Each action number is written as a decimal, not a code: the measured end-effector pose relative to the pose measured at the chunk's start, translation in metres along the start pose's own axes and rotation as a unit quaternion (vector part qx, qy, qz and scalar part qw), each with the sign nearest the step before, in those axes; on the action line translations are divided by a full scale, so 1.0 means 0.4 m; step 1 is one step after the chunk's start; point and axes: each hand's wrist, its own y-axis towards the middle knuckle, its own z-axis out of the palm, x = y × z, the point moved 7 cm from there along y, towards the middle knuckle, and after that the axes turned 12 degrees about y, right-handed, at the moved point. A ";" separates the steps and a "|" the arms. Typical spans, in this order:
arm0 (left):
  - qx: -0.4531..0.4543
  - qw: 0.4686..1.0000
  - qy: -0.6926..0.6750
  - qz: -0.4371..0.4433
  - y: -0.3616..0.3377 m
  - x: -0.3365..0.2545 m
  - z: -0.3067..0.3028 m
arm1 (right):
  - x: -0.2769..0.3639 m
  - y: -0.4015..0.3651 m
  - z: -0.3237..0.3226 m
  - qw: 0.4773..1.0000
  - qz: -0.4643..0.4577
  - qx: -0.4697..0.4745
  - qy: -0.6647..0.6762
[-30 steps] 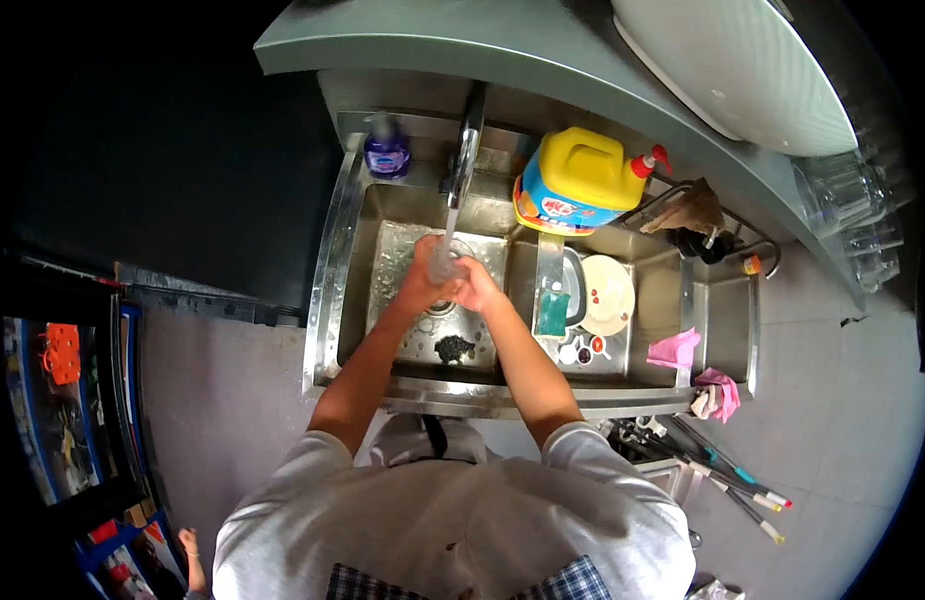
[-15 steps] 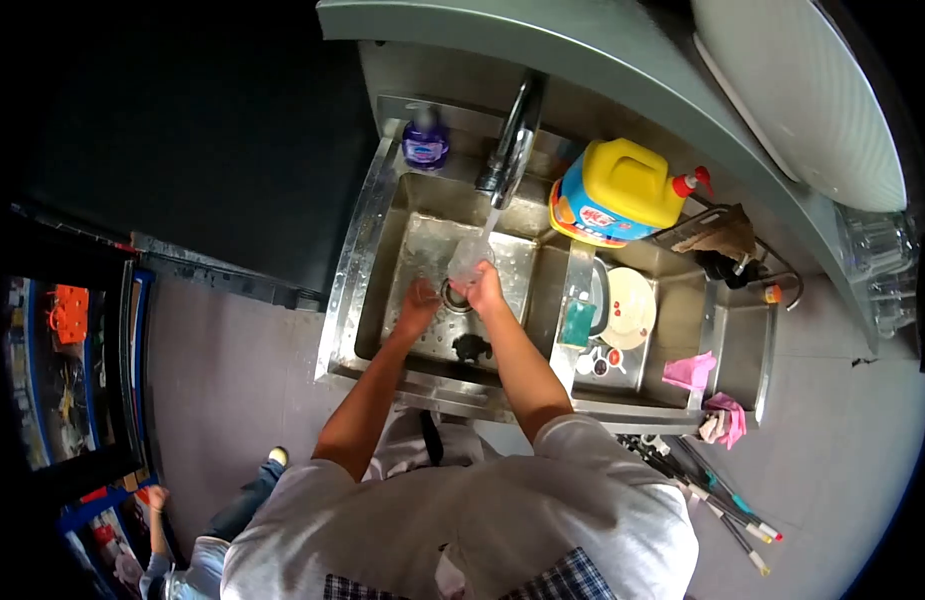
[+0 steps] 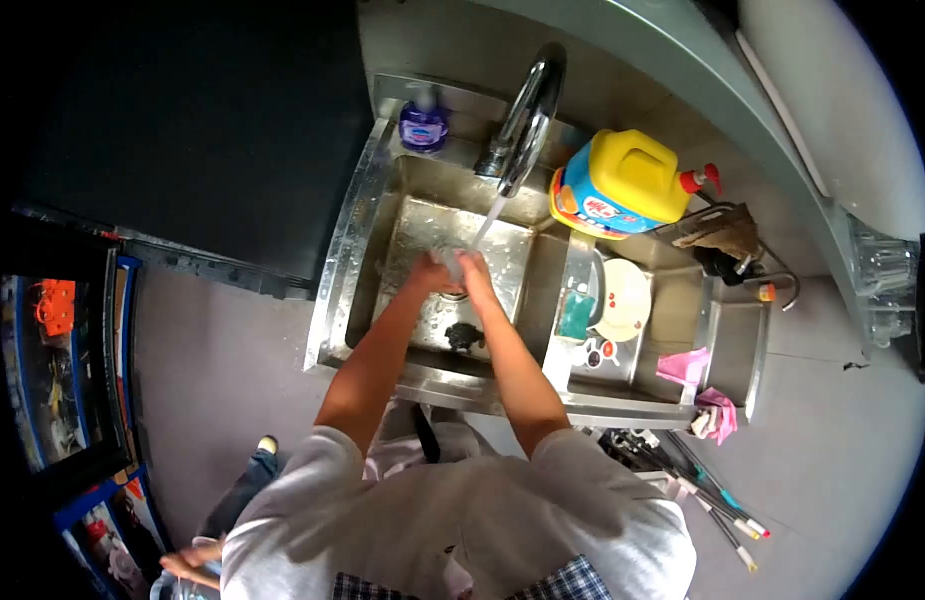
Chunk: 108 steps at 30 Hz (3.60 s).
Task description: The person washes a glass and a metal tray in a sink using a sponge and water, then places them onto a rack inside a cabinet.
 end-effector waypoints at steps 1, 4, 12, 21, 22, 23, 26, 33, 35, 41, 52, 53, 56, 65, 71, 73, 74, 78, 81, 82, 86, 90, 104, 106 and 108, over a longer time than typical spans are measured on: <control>0.053 0.998 -0.038 0.018 0.047 0.014 0.012 | 0.076 -0.063 0.031 0.996 0.019 0.018 0.084; 0.117 0.990 -0.077 -0.001 0.116 0.059 0.044 | 0.106 -0.056 -0.052 0.996 -0.016 -0.016 0.092; 0.537 0.804 -0.240 0.089 0.124 0.121 0.212 | 0.292 -0.100 0.021 0.941 -0.252 0.002 -0.225; 0.143 0.921 0.177 0.316 0.078 -0.073 0.133 | 0.098 -0.031 -0.111 0.970 0.078 -0.104 0.205; 0.069 0.896 0.237 0.370 0.082 -0.087 0.115 | 0.093 -0.031 -0.108 0.969 0.098 -0.077 0.213; -0.005 0.859 0.293 0.420 0.078 -0.097 0.102 | 0.090 -0.024 -0.108 0.965 0.131 -0.057 0.220; -0.037 0.832 0.396 0.388 -0.015 -0.179 0.061 | 0.077 -0.022 -0.104 0.951 0.213 -0.028 0.223; 0.101 0.898 0.114 0.412 -0.046 -0.216 0.080 | 0.086 -0.047 0.013 0.828 0.229 0.082 0.505; 0.150 0.918 0.055 0.362 -0.047 -0.192 0.079 | 0.050 -0.056 0.056 0.721 0.240 0.225 0.610; 0.093 0.981 -0.015 0.167 -0.078 -0.158 0.026 | 0.051 0.000 0.052 0.780 0.174 0.101 0.592; 0.068 0.897 0.143 0.412 -0.137 -0.189 0.026 | -0.101 0.075 0.100 0.871 0.054 -0.002 0.488; 0.065 0.886 0.102 0.448 -0.162 -0.218 0.029 | -0.123 0.084 0.101 0.873 0.035 0.028 0.485; 0.087 0.904 0.192 0.371 -0.001 -0.094 0.042 | -0.186 0.071 0.060 0.845 0.109 0.111 0.512; -0.004 0.874 0.404 0.271 -0.105 -0.165 0.036 | 0.382 -0.190 0.014 0.761 -0.465 -0.172 -0.419; -0.003 0.812 0.528 0.247 -0.151 -0.196 0.019 | 0.192 -0.033 0.076 0.980 -0.072 0.109 -0.149; -0.023 0.735 0.633 0.242 -0.229 -0.270 0.049 | 0.162 -0.014 0.084 0.985 0.130 0.113 0.017; -0.100 0.699 0.648 0.285 -0.280 -0.301 0.050 | 0.190 -0.038 0.097 0.971 0.142 0.153 0.116; -0.158 0.634 0.675 0.343 -0.249 -0.312 0.064 | 0.244 -0.073 0.087 0.966 0.123 0.116 0.195; -0.030 0.714 0.605 0.351 -0.210 -0.310 0.106 | 0.253 -0.055 0.018 0.998 0.003 0.047 0.033; 0.027 0.769 0.525 0.363 -0.142 -0.269 0.117 | 0.249 -0.047 -0.012 0.995 -0.073 0.036 0.051; 0.084 0.875 0.265 0.397 -0.104 -0.214 0.102 | 0.351 -0.108 -0.173 0.957 -0.223 -0.066 -0.173; 0.097 0.955 -0.026 0.279 -0.095 -0.161 0.063 | 0.434 -0.202 -0.228 0.892 -0.248 -0.208 -0.315; 0.233 0.862 -0.374 -0.252 -0.102 0.001 0.114 | 0.414 -0.089 -0.124 0.893 -0.222 -0.112 -0.375; 0.227 0.850 -0.408 -0.246 -0.081 0.014 0.146 | 0.486 -0.058 -0.059 0.874 -0.238 -0.102 -0.410; 0.225 0.886 -0.365 -0.176 -0.109 -0.010 0.206 | 0.514 0.052 -0.009 0.863 -0.204 -0.063 -0.458</control>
